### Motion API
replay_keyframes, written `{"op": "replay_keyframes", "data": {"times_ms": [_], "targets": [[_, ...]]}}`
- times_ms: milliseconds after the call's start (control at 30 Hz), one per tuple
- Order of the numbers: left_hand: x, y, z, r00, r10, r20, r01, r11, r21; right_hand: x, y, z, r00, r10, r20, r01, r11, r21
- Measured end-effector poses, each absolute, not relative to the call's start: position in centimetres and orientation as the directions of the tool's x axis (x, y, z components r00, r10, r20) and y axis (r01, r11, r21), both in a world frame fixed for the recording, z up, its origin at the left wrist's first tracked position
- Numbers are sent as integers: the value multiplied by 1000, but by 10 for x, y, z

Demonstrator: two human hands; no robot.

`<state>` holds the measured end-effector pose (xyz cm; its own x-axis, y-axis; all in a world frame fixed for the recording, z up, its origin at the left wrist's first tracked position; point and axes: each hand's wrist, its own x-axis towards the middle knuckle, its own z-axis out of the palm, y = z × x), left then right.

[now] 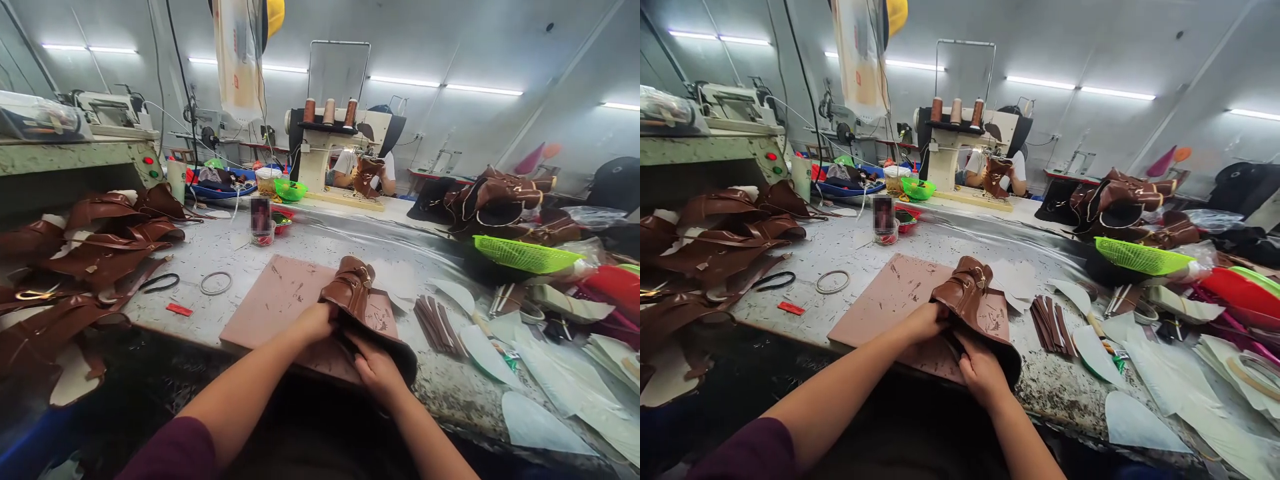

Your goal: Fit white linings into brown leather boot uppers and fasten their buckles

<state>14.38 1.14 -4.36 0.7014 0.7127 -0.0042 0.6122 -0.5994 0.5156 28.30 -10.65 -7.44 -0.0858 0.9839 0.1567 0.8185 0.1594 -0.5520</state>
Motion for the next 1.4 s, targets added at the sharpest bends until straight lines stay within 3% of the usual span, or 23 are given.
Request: {"op": "replay_keyframes", "data": {"times_ms": [233,433,533,667,767,933,1033,1167,1400], "targets": [[137,10,-37,839,545,3,513,-792,330,277,-109,-75,-74,966,246,831,196,-521],[138,-8,-42,938,333,96,310,-930,200,282,-127,-89,96,924,370,850,118,-514],[140,-14,-47,965,243,103,219,-955,201,279,-128,-91,143,903,405,843,103,-528],[140,-14,-50,959,264,108,236,-947,220,272,-121,-87,217,884,415,820,66,-568],[139,-10,-52,974,203,105,175,-958,229,271,-122,-83,245,884,399,797,50,-601],[131,2,-53,997,28,75,8,-968,252,292,-133,-72,55,938,342,745,189,-640],[121,9,-50,998,-55,33,-62,-955,288,304,-134,-71,35,941,338,741,202,-640],[109,11,-49,998,-45,32,-53,-946,321,298,-134,-78,-47,940,339,790,243,-563],[106,-3,-45,997,63,48,51,-975,217,295,-179,-76,-281,844,457,904,393,-170]]}}
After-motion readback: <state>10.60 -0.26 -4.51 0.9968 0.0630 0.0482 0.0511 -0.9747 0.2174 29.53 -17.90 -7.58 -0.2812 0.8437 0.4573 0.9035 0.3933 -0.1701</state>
